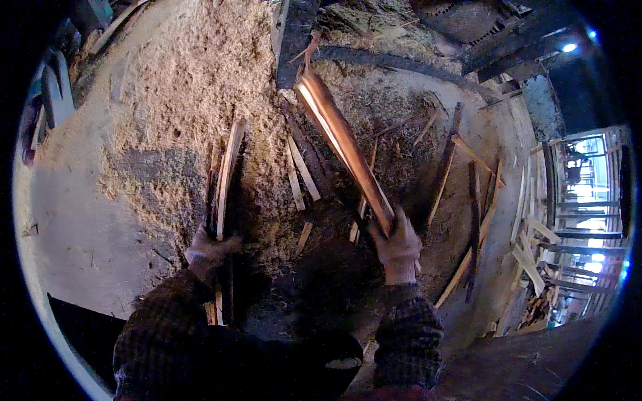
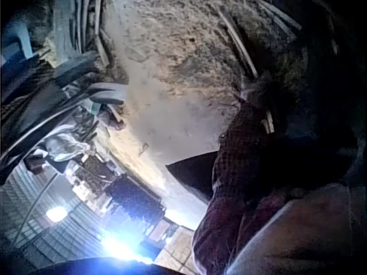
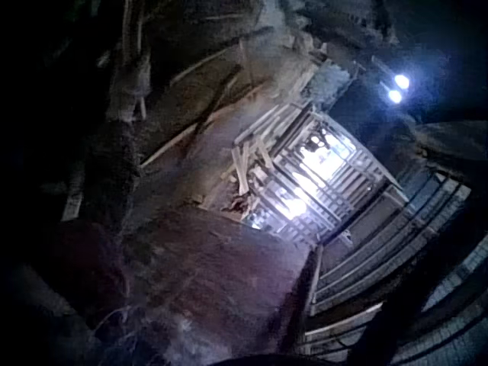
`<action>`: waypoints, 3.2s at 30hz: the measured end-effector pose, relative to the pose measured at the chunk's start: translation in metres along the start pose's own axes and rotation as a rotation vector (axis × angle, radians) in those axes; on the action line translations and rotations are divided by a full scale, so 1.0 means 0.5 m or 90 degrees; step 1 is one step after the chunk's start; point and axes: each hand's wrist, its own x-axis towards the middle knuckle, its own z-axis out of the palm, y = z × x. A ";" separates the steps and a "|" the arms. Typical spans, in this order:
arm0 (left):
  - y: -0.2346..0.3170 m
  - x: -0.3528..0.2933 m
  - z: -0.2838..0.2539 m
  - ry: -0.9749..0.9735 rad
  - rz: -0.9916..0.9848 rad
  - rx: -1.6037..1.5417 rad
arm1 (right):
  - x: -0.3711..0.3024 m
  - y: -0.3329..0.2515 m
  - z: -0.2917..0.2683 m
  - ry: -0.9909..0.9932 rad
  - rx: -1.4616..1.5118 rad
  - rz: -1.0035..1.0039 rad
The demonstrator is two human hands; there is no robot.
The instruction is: The person gathers thin wooden planks and strips from the floor of a workshop and stacks them onto a metal rack. The person repeatedly picks up bundles of wood, walks to the rack, and arranges the pieces vertically within the rack's frame.
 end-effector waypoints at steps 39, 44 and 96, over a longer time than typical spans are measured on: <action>-0.060 0.015 -0.068 -0.224 0.091 -0.051 | -0.216 -0.497 0.134 -0.579 0.136 0.148; -0.070 0.025 -0.063 -0.109 0.256 0.061 | -0.175 -0.479 0.112 -0.677 0.049 0.015; -0.097 0.011 0.067 0.007 0.298 0.100 | 0.008 0.205 -0.023 0.174 -0.139 0.398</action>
